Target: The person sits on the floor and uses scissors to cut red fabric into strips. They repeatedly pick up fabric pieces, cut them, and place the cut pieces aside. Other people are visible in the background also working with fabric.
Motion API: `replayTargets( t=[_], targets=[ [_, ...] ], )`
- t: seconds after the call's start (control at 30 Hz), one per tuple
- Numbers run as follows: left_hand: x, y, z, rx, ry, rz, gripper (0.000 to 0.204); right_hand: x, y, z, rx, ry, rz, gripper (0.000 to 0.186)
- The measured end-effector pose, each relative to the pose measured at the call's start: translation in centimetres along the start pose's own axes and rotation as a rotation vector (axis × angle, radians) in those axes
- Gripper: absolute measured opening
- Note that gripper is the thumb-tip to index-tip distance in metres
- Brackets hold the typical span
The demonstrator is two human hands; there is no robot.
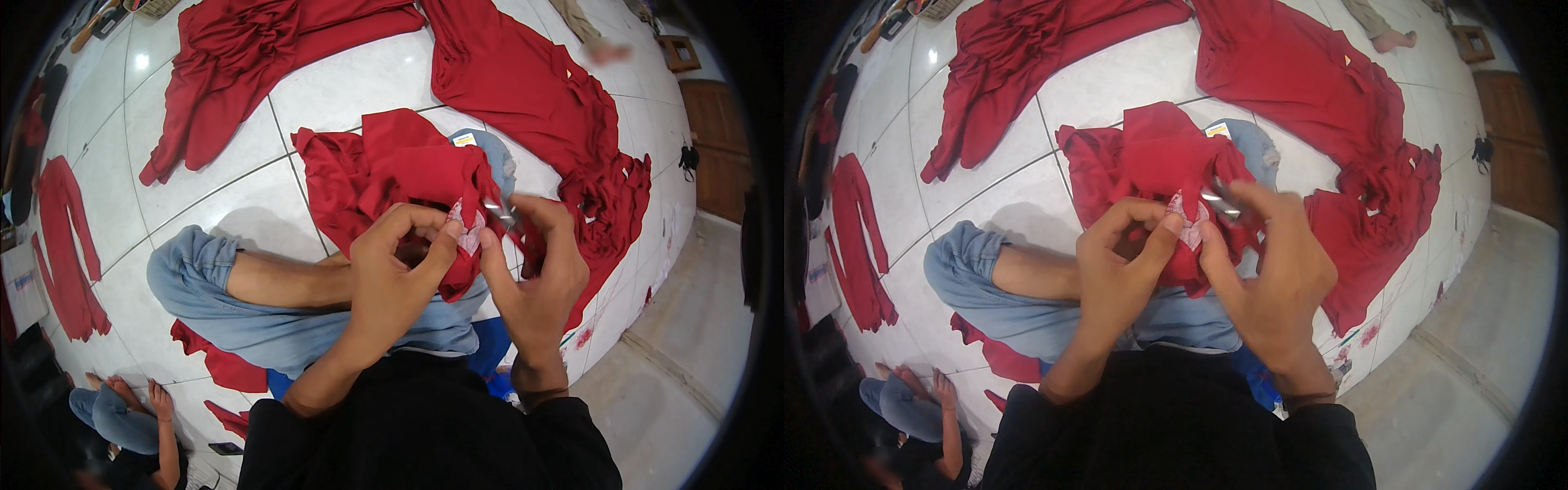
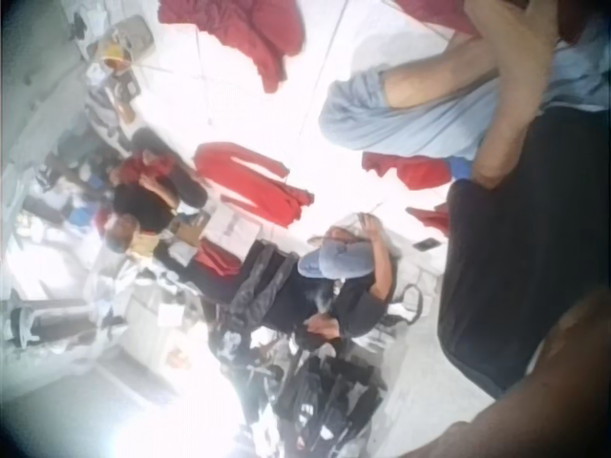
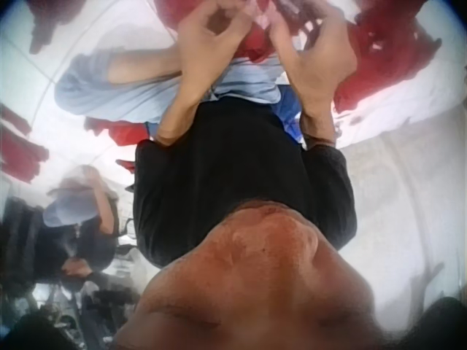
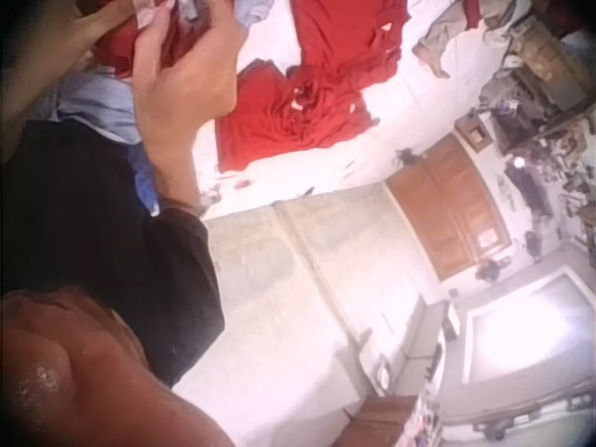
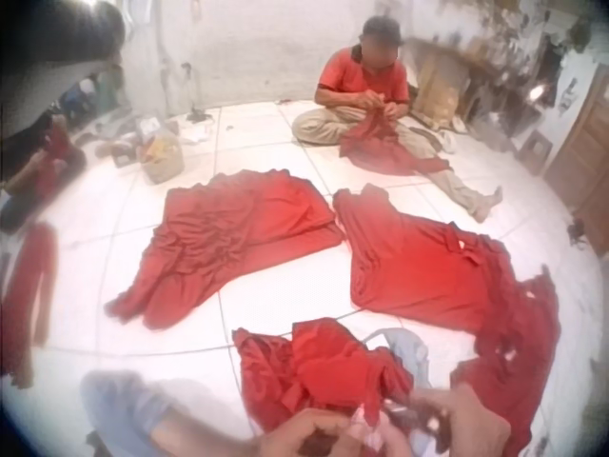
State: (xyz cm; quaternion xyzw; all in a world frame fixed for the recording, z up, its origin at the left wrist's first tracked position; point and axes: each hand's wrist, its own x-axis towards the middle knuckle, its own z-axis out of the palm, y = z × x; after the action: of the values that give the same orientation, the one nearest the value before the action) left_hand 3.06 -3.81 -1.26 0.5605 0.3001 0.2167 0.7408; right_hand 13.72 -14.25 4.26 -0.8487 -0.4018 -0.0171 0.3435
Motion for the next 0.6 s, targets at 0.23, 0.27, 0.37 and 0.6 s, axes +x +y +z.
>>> replayTargets(
  t=[0.23, 0.27, 0.37, 0.6],
  targets=[
    [0.0, 0.4, 0.0, 0.016, 0.007, -0.016, 0.011, -0.4, -0.8, -1.8, -0.340, -0.173, -0.222, 0.033],
    [-0.1, 0.4, 0.0, 0.019, 0.009, -0.009, 0.011, -0.4, -0.8, -1.7, -0.353, -0.196, -0.215, 0.033],
    [-0.2, 0.5, 0.0, 0.062, 0.010, -0.011, 0.011, -0.2, -0.8, -1.5, -0.343, -0.137, -0.252, 0.033],
    [0.2, 0.2, -0.4, 0.208, 0.022, 0.162, 0.010, 0.4, -0.5, -1.4, -0.369, -0.163, -0.352, 0.032]
  ],
)
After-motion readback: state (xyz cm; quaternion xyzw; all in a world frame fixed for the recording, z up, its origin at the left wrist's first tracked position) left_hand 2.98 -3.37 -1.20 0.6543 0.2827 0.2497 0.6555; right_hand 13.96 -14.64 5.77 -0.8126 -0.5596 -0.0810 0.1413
